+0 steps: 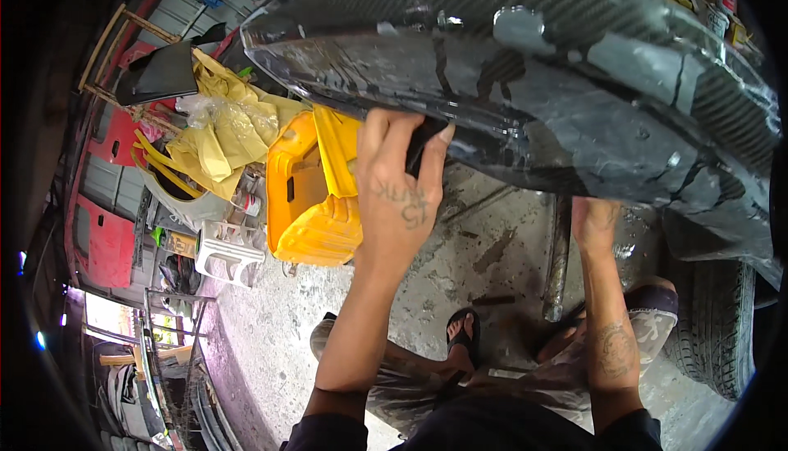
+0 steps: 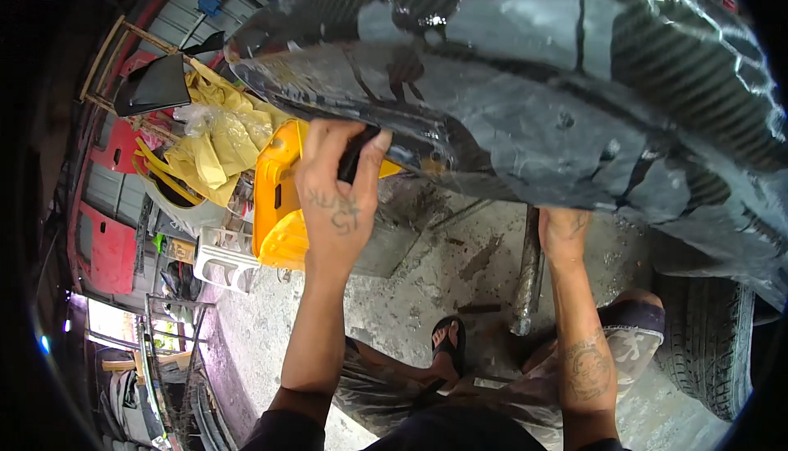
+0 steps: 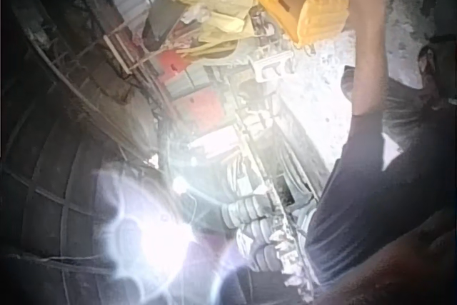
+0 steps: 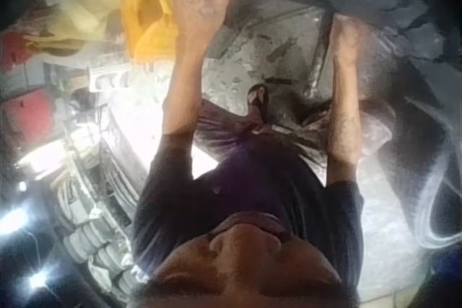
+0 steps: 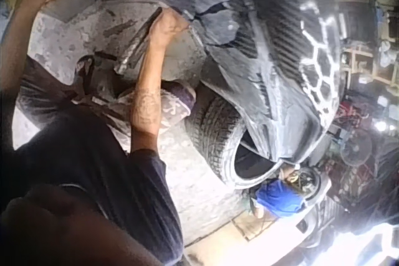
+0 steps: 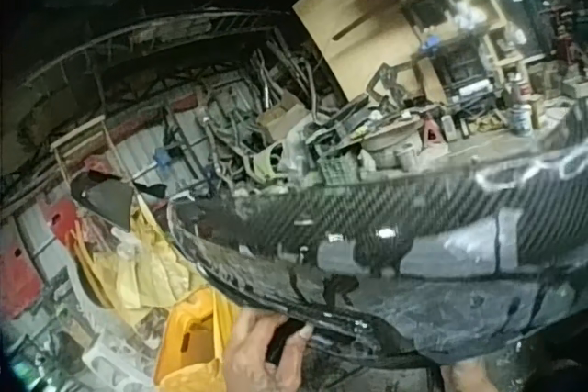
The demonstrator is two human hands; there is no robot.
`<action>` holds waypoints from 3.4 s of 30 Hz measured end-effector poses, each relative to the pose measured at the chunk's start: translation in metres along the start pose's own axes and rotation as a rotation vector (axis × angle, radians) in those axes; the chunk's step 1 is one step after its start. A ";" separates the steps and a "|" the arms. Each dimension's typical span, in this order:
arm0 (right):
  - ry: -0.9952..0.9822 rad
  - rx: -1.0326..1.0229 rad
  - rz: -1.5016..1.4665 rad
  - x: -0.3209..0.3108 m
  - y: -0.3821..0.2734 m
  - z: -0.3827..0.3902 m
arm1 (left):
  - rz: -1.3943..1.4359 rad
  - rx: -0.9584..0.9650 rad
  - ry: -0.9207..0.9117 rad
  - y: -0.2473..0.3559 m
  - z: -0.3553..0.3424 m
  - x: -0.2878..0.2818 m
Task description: Wet sanding a carbon fiber car component using a sanding block and water from a container.
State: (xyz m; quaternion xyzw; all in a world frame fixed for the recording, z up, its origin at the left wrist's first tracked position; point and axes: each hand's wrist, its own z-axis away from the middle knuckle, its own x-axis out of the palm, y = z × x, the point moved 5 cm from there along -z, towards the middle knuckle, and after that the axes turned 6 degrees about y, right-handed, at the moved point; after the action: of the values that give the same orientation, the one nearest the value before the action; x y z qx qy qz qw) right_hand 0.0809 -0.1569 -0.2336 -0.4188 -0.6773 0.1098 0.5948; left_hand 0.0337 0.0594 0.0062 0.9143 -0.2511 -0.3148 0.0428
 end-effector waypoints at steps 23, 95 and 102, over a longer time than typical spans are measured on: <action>0.002 0.014 0.085 -0.011 0.015 0.005 | -0.056 0.052 -0.058 0.016 0.014 -0.003; -0.041 -0.005 0.008 0.003 -0.007 -0.004 | 0.045 -0.074 0.112 0.017 0.047 0.002; -0.043 -0.026 -0.001 0.001 -0.005 -0.004 | 0.059 -0.070 0.117 0.015 0.040 0.004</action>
State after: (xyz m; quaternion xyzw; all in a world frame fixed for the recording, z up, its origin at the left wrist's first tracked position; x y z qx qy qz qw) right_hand 0.0825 -0.1606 -0.2286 -0.4239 -0.6914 0.1095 0.5747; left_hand 0.0057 0.0481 -0.0247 0.9214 -0.2637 -0.2681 0.0985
